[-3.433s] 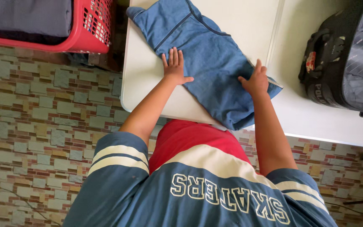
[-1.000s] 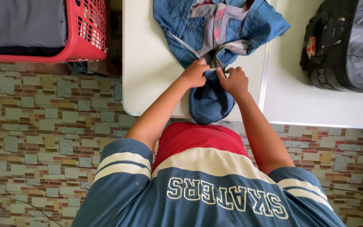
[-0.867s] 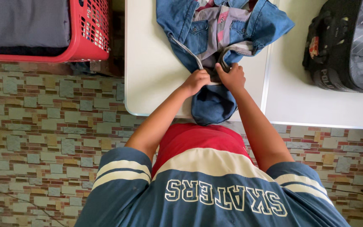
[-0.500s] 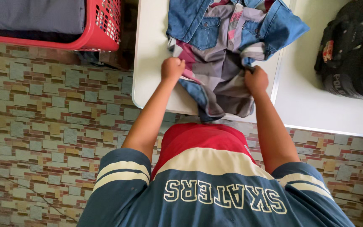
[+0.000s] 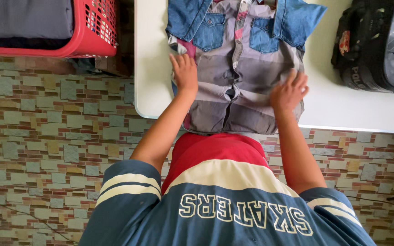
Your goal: The person buttons and folds a gray long-sleeved shirt on a white table before placing it into a laundry basket, then takes a patterned short-sleeved shirt from a suitcase and buttons its pockets.
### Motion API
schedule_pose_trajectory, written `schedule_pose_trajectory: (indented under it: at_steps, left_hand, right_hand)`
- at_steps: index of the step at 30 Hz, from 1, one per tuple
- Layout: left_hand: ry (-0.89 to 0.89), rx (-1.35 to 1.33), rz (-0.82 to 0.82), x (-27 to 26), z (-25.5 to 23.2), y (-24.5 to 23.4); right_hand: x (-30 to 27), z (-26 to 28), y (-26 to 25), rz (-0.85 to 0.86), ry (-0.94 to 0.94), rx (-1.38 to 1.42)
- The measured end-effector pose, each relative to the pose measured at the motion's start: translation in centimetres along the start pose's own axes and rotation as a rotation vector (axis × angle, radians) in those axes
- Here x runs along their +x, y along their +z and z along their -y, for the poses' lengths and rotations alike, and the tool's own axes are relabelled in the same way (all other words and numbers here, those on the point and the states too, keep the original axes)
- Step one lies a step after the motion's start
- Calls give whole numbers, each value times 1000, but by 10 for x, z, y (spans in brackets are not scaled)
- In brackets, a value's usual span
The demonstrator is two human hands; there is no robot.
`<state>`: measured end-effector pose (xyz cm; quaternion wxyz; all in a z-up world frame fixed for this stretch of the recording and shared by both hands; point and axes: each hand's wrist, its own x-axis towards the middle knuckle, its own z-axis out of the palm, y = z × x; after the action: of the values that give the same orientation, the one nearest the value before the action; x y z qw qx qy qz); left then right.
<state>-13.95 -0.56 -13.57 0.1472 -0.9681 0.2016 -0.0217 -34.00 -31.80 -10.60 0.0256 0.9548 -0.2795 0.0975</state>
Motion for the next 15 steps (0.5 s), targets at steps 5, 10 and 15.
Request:
schedule_pose_trajectory:
  at_steps: [5,10,15]
  left_hand:
    - [304,-354,-16,-14,-32,-30]
    - [352,-605,109,-48,-33,3]
    - [335,-576,208,-56,-30,13]
  right_hand:
    - [-28,74,10,220,-240,271]
    - [-37,86,12,323,-197,317]
    - [-34,76,8,384,-247,321]
